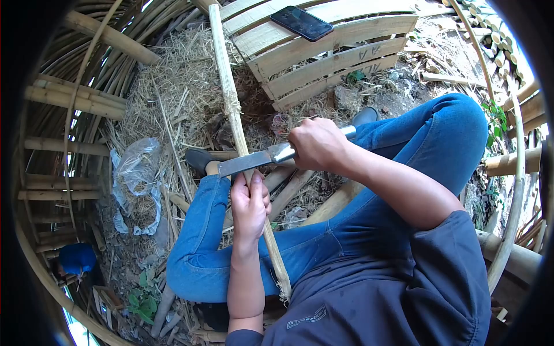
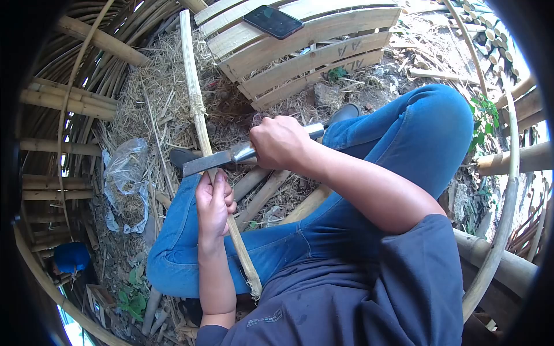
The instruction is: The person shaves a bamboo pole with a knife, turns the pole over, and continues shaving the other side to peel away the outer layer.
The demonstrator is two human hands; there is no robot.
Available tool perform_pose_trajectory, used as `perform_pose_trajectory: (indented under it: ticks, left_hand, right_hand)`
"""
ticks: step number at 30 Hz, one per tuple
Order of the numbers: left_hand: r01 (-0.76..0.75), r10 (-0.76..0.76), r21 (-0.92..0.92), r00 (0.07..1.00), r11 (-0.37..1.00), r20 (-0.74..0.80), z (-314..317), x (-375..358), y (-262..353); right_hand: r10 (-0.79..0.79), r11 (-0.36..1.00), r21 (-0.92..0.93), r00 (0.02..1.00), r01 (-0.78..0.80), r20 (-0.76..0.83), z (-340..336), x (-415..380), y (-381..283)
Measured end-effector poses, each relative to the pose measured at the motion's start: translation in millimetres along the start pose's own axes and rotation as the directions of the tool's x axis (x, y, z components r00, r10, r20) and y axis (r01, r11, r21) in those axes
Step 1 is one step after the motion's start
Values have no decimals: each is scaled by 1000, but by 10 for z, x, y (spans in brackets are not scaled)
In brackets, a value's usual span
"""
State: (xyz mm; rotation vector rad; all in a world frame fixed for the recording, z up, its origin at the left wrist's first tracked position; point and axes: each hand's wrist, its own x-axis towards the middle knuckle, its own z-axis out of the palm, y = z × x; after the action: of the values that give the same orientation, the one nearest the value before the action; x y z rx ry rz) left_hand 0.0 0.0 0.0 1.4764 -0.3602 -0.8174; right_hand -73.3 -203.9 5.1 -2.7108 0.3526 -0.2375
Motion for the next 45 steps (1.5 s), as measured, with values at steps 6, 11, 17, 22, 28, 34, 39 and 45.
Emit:
perform_pose_trajectory:
  ticks: [6,11,17,22,28,34,39,45]
  left_hand:
    - [-1,1,43,1000,999,-8,48,-73,7]
    - [0,0,46,1000,999,3,58,-119,87]
    - [2,-6,49,998,999,66,109,-163,73]
    - [28,-25,-49,998,998,60,80,-110,131]
    - [-12,20,-126,998,992,63,-31,-53,127]
    - [-125,123,148,992,981,25,-24,-38,-11]
    - [-188,198,233,980,954,-20,30,-98,17]
    - [-133,136,183,991,974,-1,96,-208,98]
  right_hand:
    - [3,1000,-18,1000,-3,-16,15,8,22]
    - [-24,999,-40,993,20,-118,48,69,52]
    - [90,992,-66,977,-104,-192,-114,192,292]
    - [69,997,-24,976,-75,-207,-109,157,220]
    - [5,1000,-14,995,-7,-95,-79,14,36]
    - [-18,1000,-20,999,17,-37,49,12,8]
    - [-6,999,-33,998,4,-62,22,34,5]
    - [47,999,19,986,-44,-160,-14,95,88]
